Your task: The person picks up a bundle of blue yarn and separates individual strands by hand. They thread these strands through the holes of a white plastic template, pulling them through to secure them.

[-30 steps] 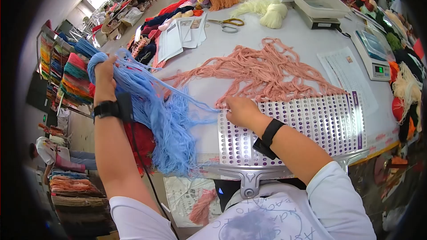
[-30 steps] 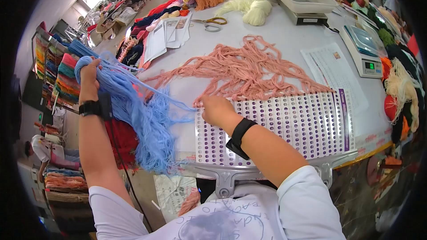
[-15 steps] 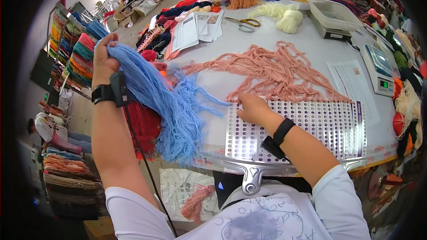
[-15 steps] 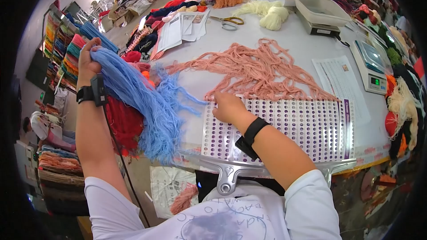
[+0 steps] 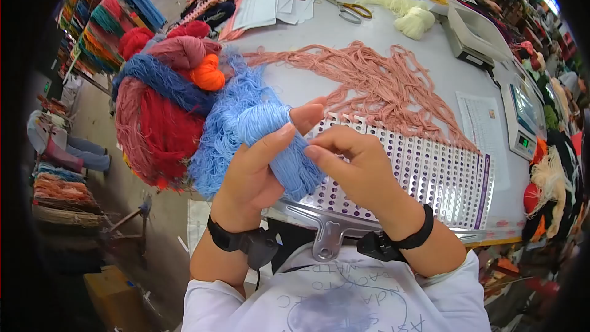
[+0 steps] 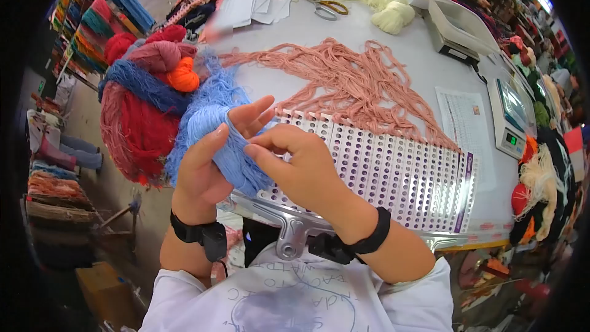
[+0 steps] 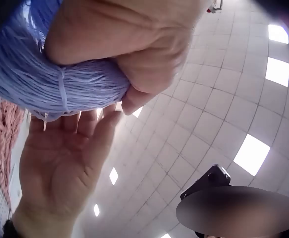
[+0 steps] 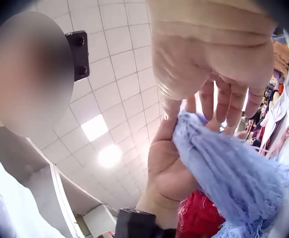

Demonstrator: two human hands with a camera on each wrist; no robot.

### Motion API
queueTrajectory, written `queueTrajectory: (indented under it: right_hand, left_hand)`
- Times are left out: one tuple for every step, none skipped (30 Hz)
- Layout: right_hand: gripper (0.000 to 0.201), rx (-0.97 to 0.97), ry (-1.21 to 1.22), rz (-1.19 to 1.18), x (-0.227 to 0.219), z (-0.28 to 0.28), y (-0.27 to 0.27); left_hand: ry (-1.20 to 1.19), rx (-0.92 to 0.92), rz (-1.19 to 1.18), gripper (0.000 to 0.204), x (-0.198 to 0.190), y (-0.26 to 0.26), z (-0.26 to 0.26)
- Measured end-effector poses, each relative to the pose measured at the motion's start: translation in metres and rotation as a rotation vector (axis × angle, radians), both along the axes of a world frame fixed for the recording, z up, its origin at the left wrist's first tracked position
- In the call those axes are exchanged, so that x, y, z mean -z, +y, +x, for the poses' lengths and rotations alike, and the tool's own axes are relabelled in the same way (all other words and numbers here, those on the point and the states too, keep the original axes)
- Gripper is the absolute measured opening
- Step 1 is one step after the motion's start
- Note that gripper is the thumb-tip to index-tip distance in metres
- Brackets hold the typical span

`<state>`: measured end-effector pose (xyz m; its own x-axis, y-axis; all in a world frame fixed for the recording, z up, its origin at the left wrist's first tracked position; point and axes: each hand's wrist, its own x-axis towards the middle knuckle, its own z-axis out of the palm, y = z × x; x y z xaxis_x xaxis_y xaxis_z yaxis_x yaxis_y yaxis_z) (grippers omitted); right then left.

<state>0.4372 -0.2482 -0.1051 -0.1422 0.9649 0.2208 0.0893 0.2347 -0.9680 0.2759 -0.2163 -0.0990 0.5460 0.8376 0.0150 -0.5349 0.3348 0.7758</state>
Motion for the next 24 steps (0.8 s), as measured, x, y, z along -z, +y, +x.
queueTrajectory:
  right_hand:
    - [0.023,-0.017,0.109,-0.198,0.002,0.002,-0.004]
    - [0.018,-0.027,0.147,-0.211,0.005,0.004,-0.007]
    - [0.018,-0.034,0.146,-0.226,0.009,0.005,-0.010]
    - [0.018,-0.059,0.244,-0.276,0.011,0.006,-0.013]
    - [0.018,-0.082,0.341,-0.325,0.012,0.006,-0.016]
    - [0.019,-0.101,0.415,-0.319,0.012,0.005,-0.018]
    - [0.019,-0.104,0.415,-0.327,0.011,0.005,-0.019]
    - [0.019,-0.150,0.456,-0.388,0.011,0.005,-0.021]
    - [0.019,-0.197,0.496,-0.448,0.010,0.006,-0.023]
    - [0.019,-0.202,0.495,-0.455,0.008,0.007,-0.024]
    - [0.020,-0.220,0.444,-0.479,0.006,0.007,-0.025]
    - [0.020,-0.239,0.393,-0.503,0.004,0.007,-0.027]
    - [0.020,-0.244,0.392,-0.507,0.004,0.006,-0.028]
    - [0.020,-0.250,0.385,-0.523,0.003,0.006,-0.028]
    - [0.020,-0.253,0.377,-0.537,0.002,0.006,-0.029]
    - [0.020,-0.254,0.376,-0.538,0.002,0.006,-0.029]
    - [0.020,-0.261,0.386,-0.548,0.002,0.006,-0.029]
    - [0.020,-0.267,0.396,-0.559,0.002,0.006,-0.029]
    - [0.020,-0.267,0.395,-0.560,0.002,0.005,-0.029]
    - [0.020,-0.236,0.443,-0.574,0.003,0.004,-0.029]
    - [0.019,-0.206,0.490,-0.587,0.004,0.003,-0.029]
    - [0.019,-0.207,0.489,-0.587,0.005,-0.001,-0.028]
    - [0.021,-0.127,0.482,-0.508,0.008,-0.006,-0.027]
    - [0.024,-0.048,0.474,-0.430,0.009,-0.009,-0.026]
  left_hand:
    - [-0.049,0.007,-0.012,0.057,0.003,-0.002,0.000]
    - [-0.053,-0.003,-0.025,0.057,0.005,-0.004,-0.003]
    - [-0.027,0.024,-0.074,0.055,0.006,-0.005,-0.007]
    - [0.001,0.052,-0.124,0.053,0.006,-0.007,-0.010]
    - [0.001,0.046,-0.139,0.053,0.007,-0.010,-0.011]
    - [0.032,-0.006,-0.116,0.051,0.008,-0.012,-0.012]
    - [0.063,-0.058,-0.090,0.049,0.008,-0.014,-0.012]
    - [0.064,-0.063,-0.098,0.049,0.009,-0.015,-0.012]
    - [0.079,-0.083,-0.070,0.048,0.010,-0.017,-0.011]
    - [0.095,-0.103,-0.042,0.047,0.010,-0.018,-0.010]
    - [0.095,-0.110,-0.047,0.047,0.009,-0.020,-0.009]
    - [0.136,-0.138,-0.056,0.048,0.008,-0.021,-0.007]
    - [0.176,-0.165,-0.064,0.048,0.007,-0.022,-0.007]
    - [0.177,-0.169,-0.066,0.048,0.006,-0.023,-0.008]
    - [0.174,-0.161,-0.081,0.047,0.005,-0.024,-0.009]
    - [0.171,-0.152,-0.096,0.046,0.005,-0.024,-0.010]
    - [0.171,-0.152,-0.098,0.046,0.005,-0.025,-0.011]
    - [0.192,-0.155,-0.077,0.046,0.006,-0.025,-0.011]
    - [0.214,-0.159,-0.055,0.046,0.007,-0.025,-0.012]
    - [0.213,-0.159,-0.055,0.046,0.010,-0.024,-0.013]
    - [0.152,-0.117,-0.058,0.047,0.014,-0.023,-0.014]
    - [0.090,-0.076,-0.061,0.048,0.017,-0.022,-0.014]
    - [0.090,-0.076,-0.061,0.048,0.016,-0.023,-0.012]
    - [0.040,-0.064,-0.082,0.050,0.014,-0.026,-0.007]
